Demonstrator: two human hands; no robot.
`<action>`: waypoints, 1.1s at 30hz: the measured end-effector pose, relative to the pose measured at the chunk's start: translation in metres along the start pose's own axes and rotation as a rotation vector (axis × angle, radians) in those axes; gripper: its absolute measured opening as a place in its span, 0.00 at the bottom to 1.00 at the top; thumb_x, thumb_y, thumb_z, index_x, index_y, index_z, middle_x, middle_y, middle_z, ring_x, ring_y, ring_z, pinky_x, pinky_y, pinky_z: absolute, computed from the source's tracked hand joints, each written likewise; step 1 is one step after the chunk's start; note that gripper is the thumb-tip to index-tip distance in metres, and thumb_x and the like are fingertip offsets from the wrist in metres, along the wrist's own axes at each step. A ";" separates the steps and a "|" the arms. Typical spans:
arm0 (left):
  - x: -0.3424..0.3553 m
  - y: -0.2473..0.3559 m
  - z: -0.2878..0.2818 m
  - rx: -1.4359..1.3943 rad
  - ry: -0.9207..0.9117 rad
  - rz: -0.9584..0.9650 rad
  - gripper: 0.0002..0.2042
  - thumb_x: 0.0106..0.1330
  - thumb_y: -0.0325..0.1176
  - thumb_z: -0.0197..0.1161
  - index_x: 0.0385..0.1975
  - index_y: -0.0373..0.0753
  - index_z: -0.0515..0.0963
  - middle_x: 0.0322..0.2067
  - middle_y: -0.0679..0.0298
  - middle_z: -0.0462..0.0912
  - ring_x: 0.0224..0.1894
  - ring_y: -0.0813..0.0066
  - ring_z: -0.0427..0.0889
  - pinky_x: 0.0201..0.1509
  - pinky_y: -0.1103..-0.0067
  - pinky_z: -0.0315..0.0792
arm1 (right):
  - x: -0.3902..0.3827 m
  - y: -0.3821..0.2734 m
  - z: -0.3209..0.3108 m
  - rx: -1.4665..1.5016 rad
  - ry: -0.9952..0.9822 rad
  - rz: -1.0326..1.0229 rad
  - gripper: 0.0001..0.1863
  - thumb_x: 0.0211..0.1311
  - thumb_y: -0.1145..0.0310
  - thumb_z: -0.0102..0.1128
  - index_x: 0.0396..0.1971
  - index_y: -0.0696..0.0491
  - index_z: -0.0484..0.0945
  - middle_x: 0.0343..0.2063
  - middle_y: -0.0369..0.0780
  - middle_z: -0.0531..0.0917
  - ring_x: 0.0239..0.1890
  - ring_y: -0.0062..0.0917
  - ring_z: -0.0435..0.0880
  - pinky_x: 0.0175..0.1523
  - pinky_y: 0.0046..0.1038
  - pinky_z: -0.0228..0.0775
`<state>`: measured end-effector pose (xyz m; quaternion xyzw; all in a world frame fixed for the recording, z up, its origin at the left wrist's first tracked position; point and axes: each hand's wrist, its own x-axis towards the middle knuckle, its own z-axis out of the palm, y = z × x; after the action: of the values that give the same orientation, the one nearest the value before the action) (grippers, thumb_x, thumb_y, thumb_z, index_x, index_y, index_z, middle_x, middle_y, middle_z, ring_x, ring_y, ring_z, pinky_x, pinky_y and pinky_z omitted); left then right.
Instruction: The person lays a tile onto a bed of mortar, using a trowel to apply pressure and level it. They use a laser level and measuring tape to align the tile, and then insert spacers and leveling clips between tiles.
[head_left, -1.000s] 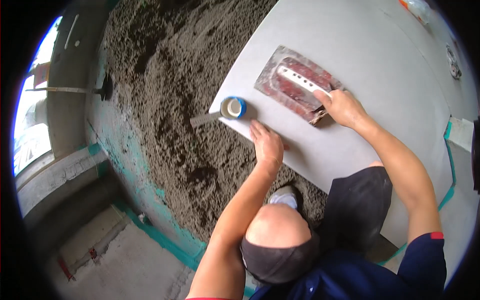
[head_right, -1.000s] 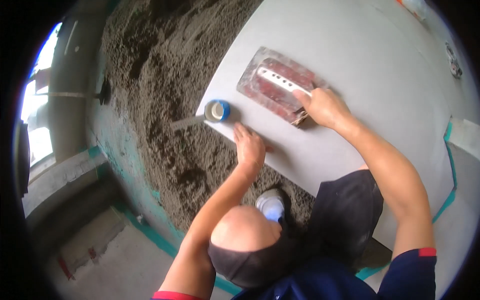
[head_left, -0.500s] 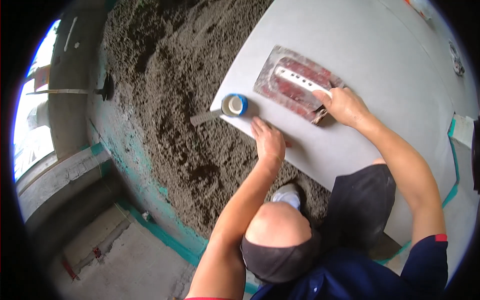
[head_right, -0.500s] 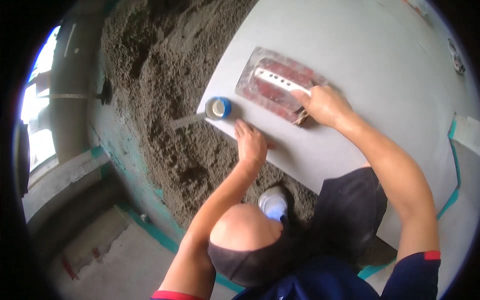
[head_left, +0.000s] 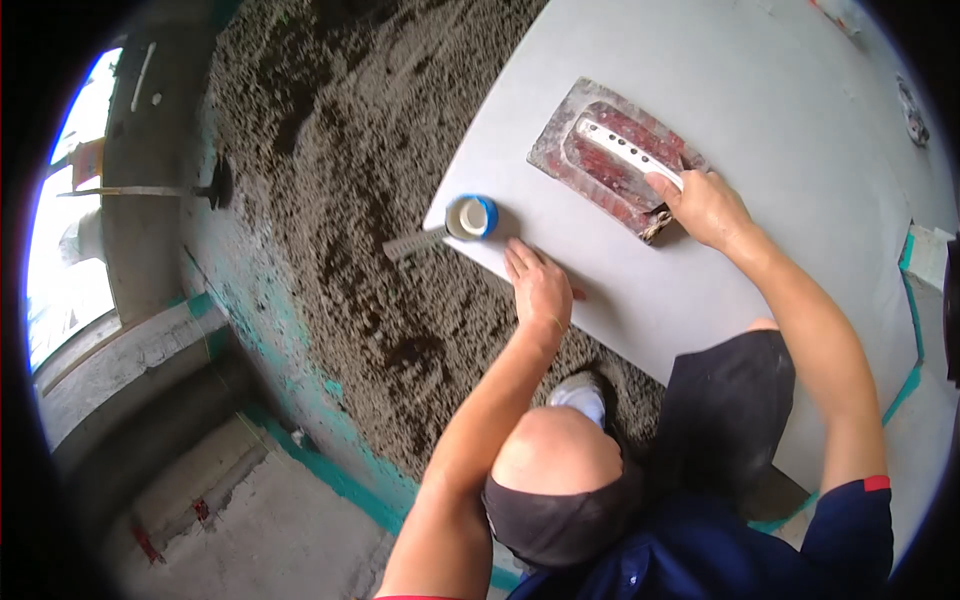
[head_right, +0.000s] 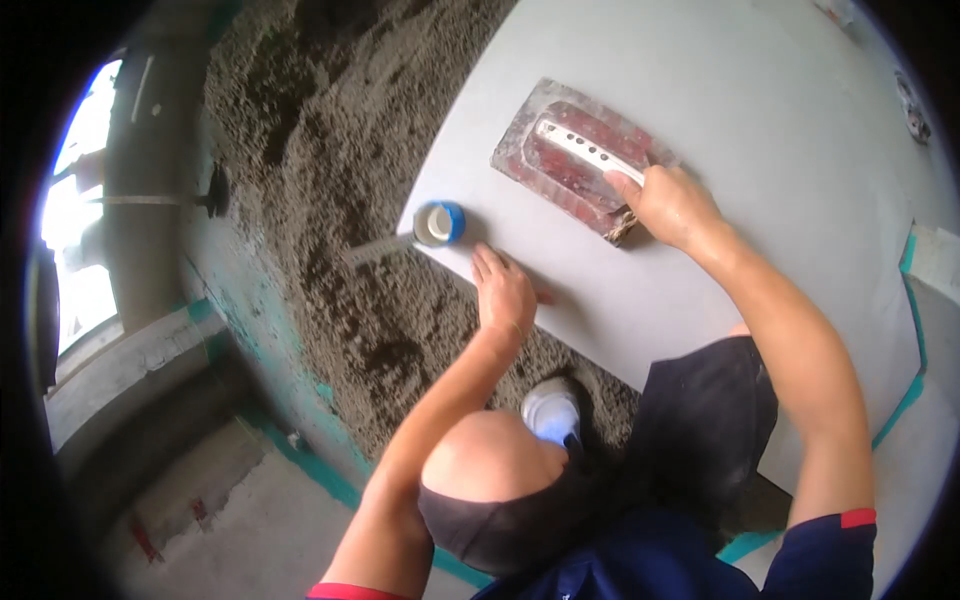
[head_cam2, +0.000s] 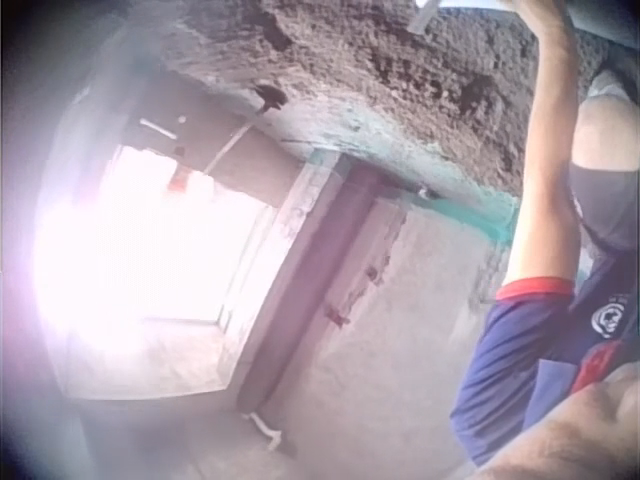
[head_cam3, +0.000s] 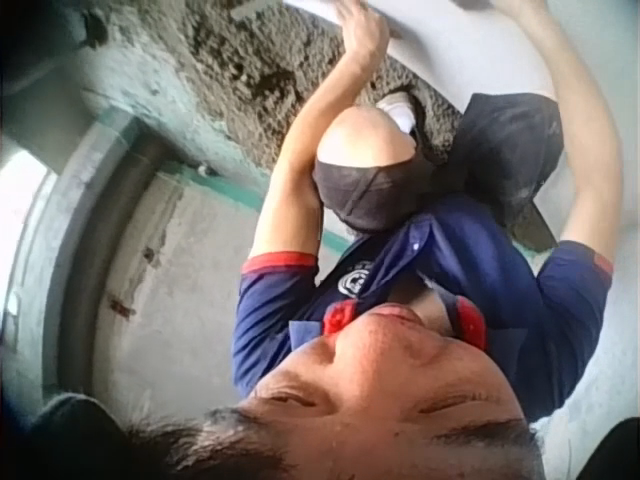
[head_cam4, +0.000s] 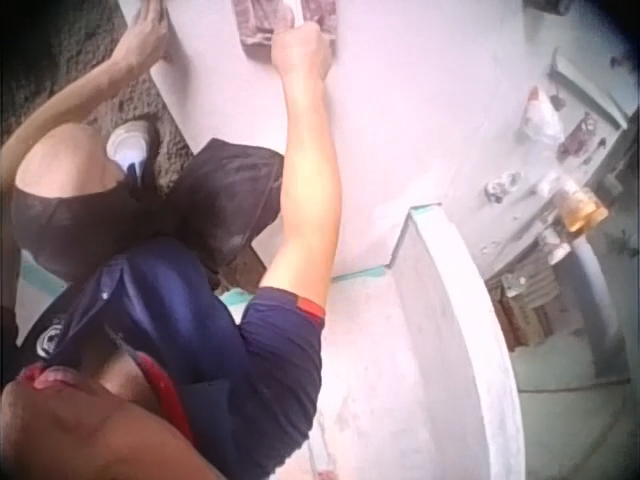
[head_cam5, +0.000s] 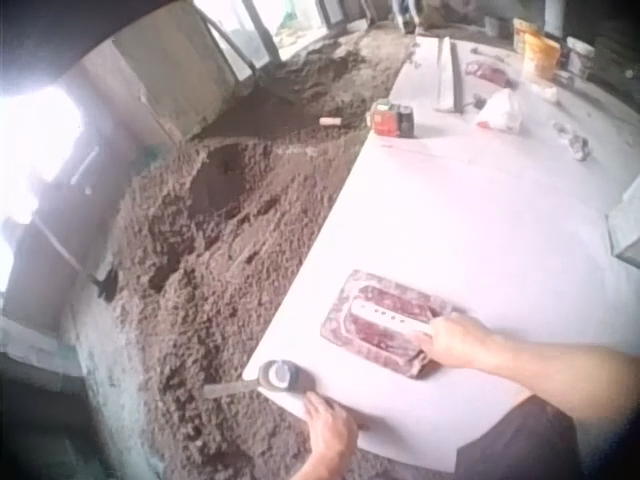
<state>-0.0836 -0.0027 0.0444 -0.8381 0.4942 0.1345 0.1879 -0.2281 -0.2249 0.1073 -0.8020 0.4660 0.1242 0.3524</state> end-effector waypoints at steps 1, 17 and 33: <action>0.000 0.000 -0.002 -0.064 -0.116 0.002 0.43 0.53 0.57 0.67 0.55 0.19 0.71 0.65 0.27 0.54 0.70 0.36 0.53 0.74 0.57 0.47 | 0.011 0.005 0.011 0.077 0.030 -0.070 0.34 0.70 0.42 0.45 0.23 0.61 0.80 0.19 0.54 0.80 0.26 0.50 0.82 0.35 0.43 0.74; 0.003 -0.005 0.020 -0.059 0.002 0.033 0.54 0.49 0.60 0.69 0.61 0.13 0.58 0.65 0.28 0.53 0.69 0.35 0.55 0.74 0.56 0.47 | -0.017 -0.040 -0.061 0.363 -0.034 -0.055 0.39 0.70 0.39 0.38 0.25 0.63 0.80 0.26 0.55 0.83 0.35 0.47 0.84 0.44 0.43 0.73; 0.133 0.028 -0.068 -0.084 -0.099 0.151 0.47 0.52 0.58 0.69 0.59 0.19 0.67 0.67 0.27 0.47 0.71 0.34 0.50 0.74 0.56 0.46 | 0.043 0.011 -0.109 0.307 0.363 0.078 0.38 0.71 0.40 0.39 0.27 0.64 0.79 0.24 0.54 0.82 0.30 0.46 0.83 0.39 0.43 0.73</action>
<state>-0.0420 -0.1485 0.0452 -0.7978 0.5401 0.2101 0.1661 -0.2282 -0.3314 0.1580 -0.7296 0.5659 -0.0807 0.3753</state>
